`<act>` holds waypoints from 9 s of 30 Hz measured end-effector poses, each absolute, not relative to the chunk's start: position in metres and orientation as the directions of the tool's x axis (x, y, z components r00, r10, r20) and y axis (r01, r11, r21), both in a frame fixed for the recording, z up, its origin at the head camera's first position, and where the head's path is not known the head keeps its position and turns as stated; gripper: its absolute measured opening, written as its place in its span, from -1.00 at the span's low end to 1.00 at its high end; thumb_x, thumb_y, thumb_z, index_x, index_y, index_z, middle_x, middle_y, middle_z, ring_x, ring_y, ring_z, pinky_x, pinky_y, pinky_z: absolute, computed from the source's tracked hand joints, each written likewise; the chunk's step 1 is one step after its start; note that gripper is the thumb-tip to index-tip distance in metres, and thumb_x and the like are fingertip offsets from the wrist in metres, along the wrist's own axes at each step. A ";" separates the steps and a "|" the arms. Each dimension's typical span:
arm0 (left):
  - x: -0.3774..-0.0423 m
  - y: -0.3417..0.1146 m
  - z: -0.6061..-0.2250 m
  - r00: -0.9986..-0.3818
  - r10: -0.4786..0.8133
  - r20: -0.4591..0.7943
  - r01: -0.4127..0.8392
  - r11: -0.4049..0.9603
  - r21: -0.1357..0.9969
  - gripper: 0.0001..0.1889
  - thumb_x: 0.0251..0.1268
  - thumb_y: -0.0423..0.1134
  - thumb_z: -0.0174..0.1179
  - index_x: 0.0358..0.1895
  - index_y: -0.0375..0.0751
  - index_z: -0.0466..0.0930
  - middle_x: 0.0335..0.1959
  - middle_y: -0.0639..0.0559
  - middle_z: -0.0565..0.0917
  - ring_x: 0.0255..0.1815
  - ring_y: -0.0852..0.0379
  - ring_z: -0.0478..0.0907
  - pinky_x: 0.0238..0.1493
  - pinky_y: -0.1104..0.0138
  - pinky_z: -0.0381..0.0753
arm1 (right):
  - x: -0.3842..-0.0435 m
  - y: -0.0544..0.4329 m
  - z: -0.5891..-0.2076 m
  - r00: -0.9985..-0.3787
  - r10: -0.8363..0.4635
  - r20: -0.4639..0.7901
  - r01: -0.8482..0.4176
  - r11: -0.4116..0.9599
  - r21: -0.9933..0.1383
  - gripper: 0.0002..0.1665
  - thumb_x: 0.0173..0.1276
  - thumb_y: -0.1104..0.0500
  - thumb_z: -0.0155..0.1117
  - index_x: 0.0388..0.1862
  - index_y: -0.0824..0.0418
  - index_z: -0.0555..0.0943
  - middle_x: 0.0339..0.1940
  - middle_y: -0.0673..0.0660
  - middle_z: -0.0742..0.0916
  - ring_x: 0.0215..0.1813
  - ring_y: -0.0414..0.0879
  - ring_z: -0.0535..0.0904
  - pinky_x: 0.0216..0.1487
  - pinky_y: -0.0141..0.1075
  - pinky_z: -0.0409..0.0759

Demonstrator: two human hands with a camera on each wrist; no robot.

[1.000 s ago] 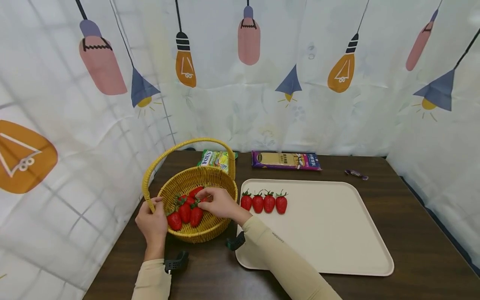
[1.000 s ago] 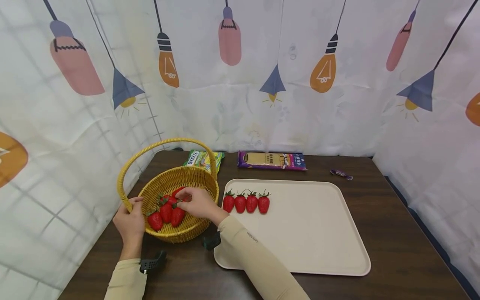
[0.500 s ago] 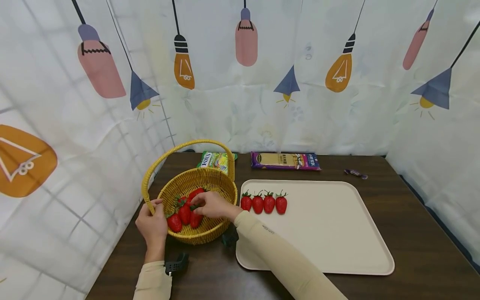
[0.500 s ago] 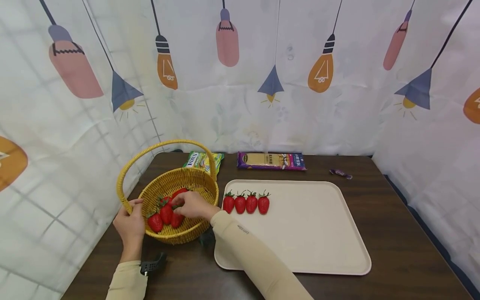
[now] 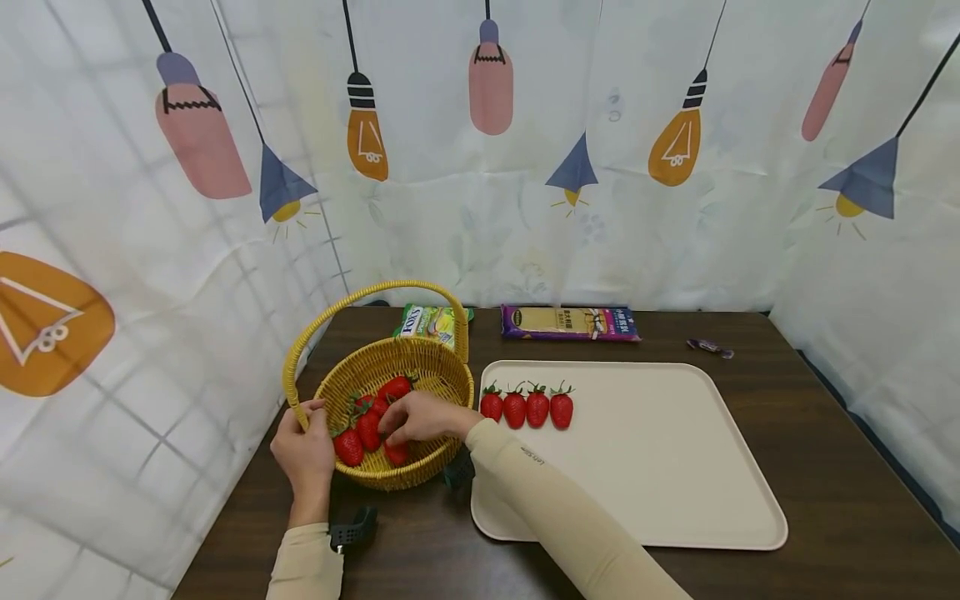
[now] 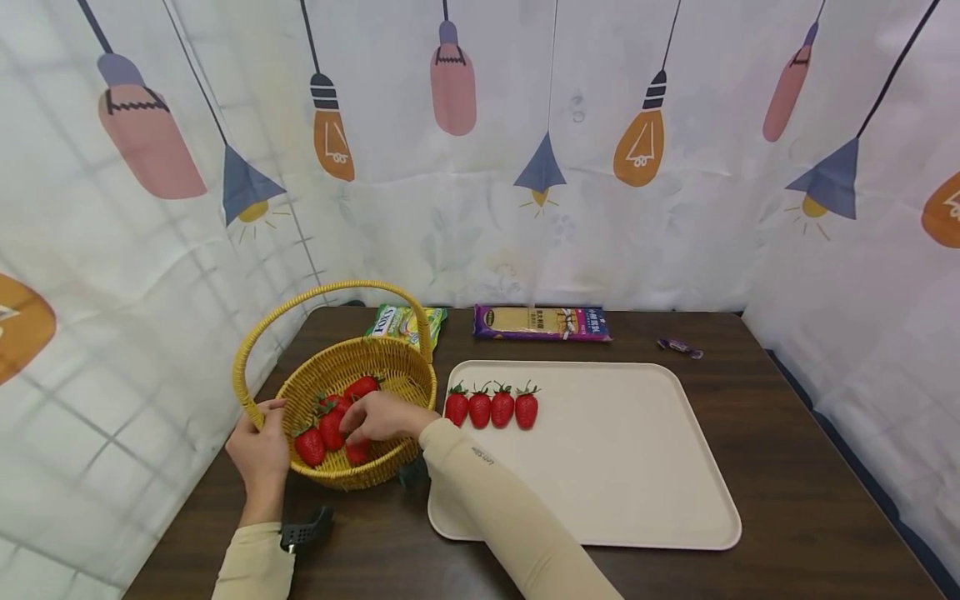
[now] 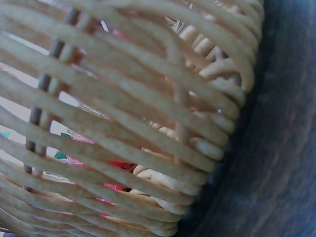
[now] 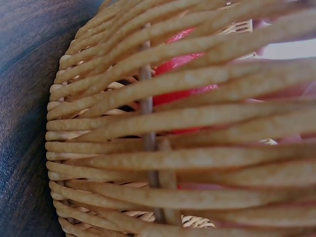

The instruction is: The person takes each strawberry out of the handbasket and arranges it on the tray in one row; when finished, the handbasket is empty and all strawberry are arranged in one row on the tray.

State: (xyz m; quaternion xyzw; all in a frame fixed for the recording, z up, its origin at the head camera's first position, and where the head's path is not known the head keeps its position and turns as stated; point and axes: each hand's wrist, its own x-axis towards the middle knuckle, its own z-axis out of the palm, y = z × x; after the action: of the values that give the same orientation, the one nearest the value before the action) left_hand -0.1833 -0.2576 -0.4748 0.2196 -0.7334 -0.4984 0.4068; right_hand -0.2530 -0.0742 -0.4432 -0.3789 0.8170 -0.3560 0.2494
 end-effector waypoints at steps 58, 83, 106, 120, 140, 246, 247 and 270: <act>-0.185 -0.258 -0.476 -0.574 -0.722 0.387 0.086 0.417 0.905 -0.81 0.29 -0.34 0.08 -0.44 -0.32 0.59 -0.27 -0.12 0.73 -0.47 0.32 0.43 -0.44 0.40 0.25 | -0.238 -0.031 -0.421 -0.602 -0.791 0.112 -0.438 0.210 -0.874 -0.65 0.29 0.25 0.32 0.07 0.11 0.65 0.03 -0.06 0.66 -0.29 -0.23 0.54 -0.26 -0.43 0.52; -0.183 -0.258 -0.475 -0.578 -0.719 0.386 0.107 0.403 0.909 -0.80 0.30 -0.34 0.07 -0.49 -0.33 0.52 -0.26 -0.06 0.73 -0.48 0.29 0.42 -0.43 0.38 0.25 | -0.218 0.070 -0.438 -0.821 -0.559 0.121 -0.246 0.154 -0.957 -0.61 0.34 0.30 0.24 0.16 0.18 0.61 0.05 0.14 0.69 -0.08 -0.06 0.67 -0.13 -0.18 0.65; -0.187 -0.258 -0.474 -0.581 -0.724 0.371 0.110 0.382 0.918 -0.81 0.31 -0.35 0.08 -0.40 -0.40 0.59 -0.21 -0.25 0.72 -0.43 0.26 0.43 -0.42 0.39 0.27 | -0.235 0.153 -0.422 -0.964 -0.249 0.089 -0.170 0.322 -0.931 -0.61 0.39 0.31 0.15 0.18 0.29 0.55 0.10 0.30 0.62 -0.11 0.09 0.59 -0.11 0.00 0.64; -0.185 -0.257 -0.473 -0.581 -0.723 0.374 0.106 0.388 0.916 -0.82 0.29 -0.36 0.07 -0.40 -0.37 0.60 -0.21 -0.27 0.72 -0.40 0.32 0.46 -0.38 0.39 0.28 | -0.259 0.220 -0.454 -0.976 -0.204 -0.079 0.000 0.362 -0.932 -0.52 0.39 0.26 0.21 0.26 0.37 0.47 0.18 0.36 0.55 -0.01 0.11 0.59 -0.08 -0.18 0.65; -0.185 -0.258 -0.474 -0.581 -0.721 0.378 0.102 0.396 0.913 -0.82 0.30 -0.35 0.08 -0.45 -0.35 0.56 -0.22 -0.19 0.73 -0.41 0.32 0.46 -0.41 0.38 0.26 | -0.265 0.236 -0.476 -0.943 -0.278 -0.184 0.016 0.514 -0.858 -0.61 0.36 0.24 0.26 0.15 0.29 0.57 0.02 0.29 0.60 -0.19 0.03 0.56 -0.22 -0.23 0.60; -0.185 -0.258 -0.473 -0.571 -0.725 0.386 0.092 0.410 0.907 -0.82 0.28 -0.35 0.08 -0.49 -0.31 0.53 -0.30 0.03 0.74 -0.45 0.34 0.44 -0.44 0.40 0.24 | -0.208 0.060 -0.403 -0.928 -0.328 0.177 -0.227 0.119 -0.967 -0.73 0.42 0.31 0.17 0.05 0.38 0.59 -0.04 0.32 0.68 -0.14 0.02 0.65 -0.09 -0.10 0.66; -0.185 -0.258 -0.473 -0.569 -0.726 0.387 0.092 0.411 0.907 -0.82 0.28 -0.36 0.08 -0.49 -0.31 0.53 -0.30 -0.01 0.74 -0.47 0.32 0.42 -0.46 0.40 0.23 | -0.206 0.052 -0.400 -0.918 -0.346 0.196 -0.247 0.107 -0.963 -0.74 0.42 0.31 0.16 0.03 0.39 0.59 -0.04 0.35 0.68 -0.15 0.08 0.64 -0.10 -0.14 0.66; -0.185 -0.259 -0.472 -0.573 -0.714 0.401 0.100 0.425 0.900 -0.82 0.29 -0.36 0.05 -0.44 -0.32 0.56 -0.27 -0.19 0.72 -0.47 0.29 0.38 -0.43 0.40 0.23 | -0.264 -0.044 -0.428 -0.875 -0.484 0.005 -0.016 0.019 -1.000 -0.63 0.39 0.15 0.26 0.07 0.37 0.60 -0.03 0.12 0.70 0.13 0.21 0.57 0.13 0.06 0.53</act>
State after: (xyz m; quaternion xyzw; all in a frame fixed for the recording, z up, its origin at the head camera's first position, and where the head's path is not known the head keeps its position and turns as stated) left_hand -0.1846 -0.2588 -0.4718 0.2084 -0.7366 -0.4940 0.4122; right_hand -0.2641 -0.0439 -0.4284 -0.1807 0.6927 -0.6765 0.1730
